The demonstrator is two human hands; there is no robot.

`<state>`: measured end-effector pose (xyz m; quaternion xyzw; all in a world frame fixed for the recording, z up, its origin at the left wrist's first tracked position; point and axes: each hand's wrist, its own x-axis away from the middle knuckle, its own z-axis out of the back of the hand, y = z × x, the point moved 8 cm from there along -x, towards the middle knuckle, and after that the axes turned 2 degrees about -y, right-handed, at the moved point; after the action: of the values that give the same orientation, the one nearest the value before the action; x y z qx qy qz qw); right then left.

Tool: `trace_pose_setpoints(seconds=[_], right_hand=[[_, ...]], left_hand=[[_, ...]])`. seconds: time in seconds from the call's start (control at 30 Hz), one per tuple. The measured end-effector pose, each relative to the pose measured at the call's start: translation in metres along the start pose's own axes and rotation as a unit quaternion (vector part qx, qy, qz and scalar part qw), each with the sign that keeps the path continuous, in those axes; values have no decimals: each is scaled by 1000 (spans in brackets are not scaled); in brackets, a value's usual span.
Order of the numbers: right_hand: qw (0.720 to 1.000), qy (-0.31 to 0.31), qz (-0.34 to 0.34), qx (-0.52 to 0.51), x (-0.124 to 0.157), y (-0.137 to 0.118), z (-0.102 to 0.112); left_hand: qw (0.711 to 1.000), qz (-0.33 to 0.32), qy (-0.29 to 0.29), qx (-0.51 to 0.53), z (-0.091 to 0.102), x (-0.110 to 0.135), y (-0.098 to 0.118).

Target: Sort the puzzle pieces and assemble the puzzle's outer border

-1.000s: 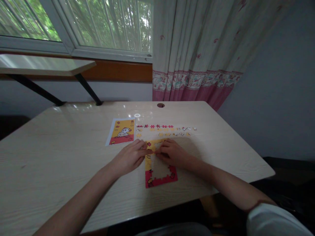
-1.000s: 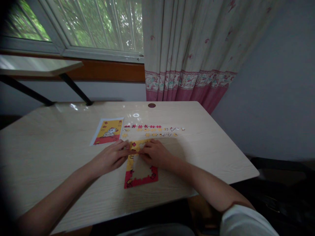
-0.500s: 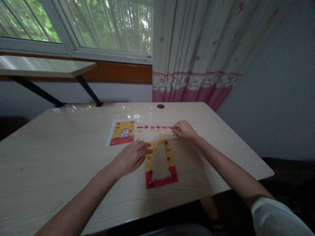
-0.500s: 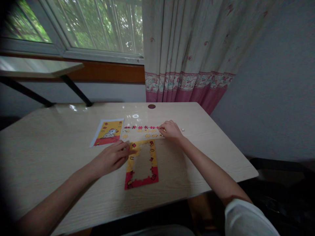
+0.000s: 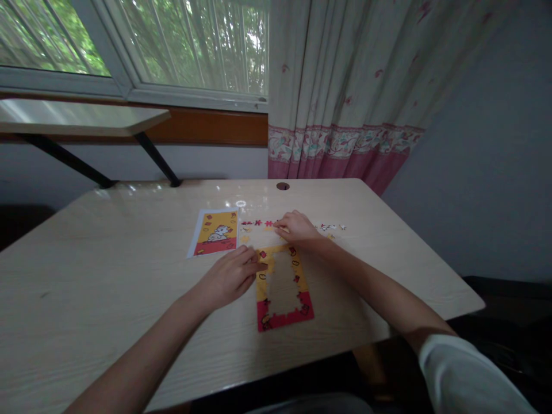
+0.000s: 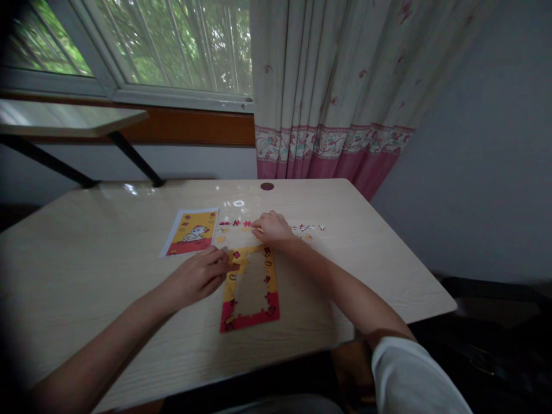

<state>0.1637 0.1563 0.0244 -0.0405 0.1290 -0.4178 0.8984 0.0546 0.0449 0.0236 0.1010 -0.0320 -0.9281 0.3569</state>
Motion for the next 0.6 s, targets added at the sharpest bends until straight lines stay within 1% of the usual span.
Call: trace_pose_setpoints(seconds=[0.13, 0.33, 0.6], right_hand=[[1000, 0, 14, 0, -3, -7, -5], [1000, 17, -16, -12, -6, -1, -4], [995, -52, -28, -84, -24, 5, -17]], left_hand=[[1000, 1, -4, -2, 1, 0, 1], [1000, 4, -11, -2, 3, -2, 3], [1000, 11, -8, 19, 1, -2, 0]])
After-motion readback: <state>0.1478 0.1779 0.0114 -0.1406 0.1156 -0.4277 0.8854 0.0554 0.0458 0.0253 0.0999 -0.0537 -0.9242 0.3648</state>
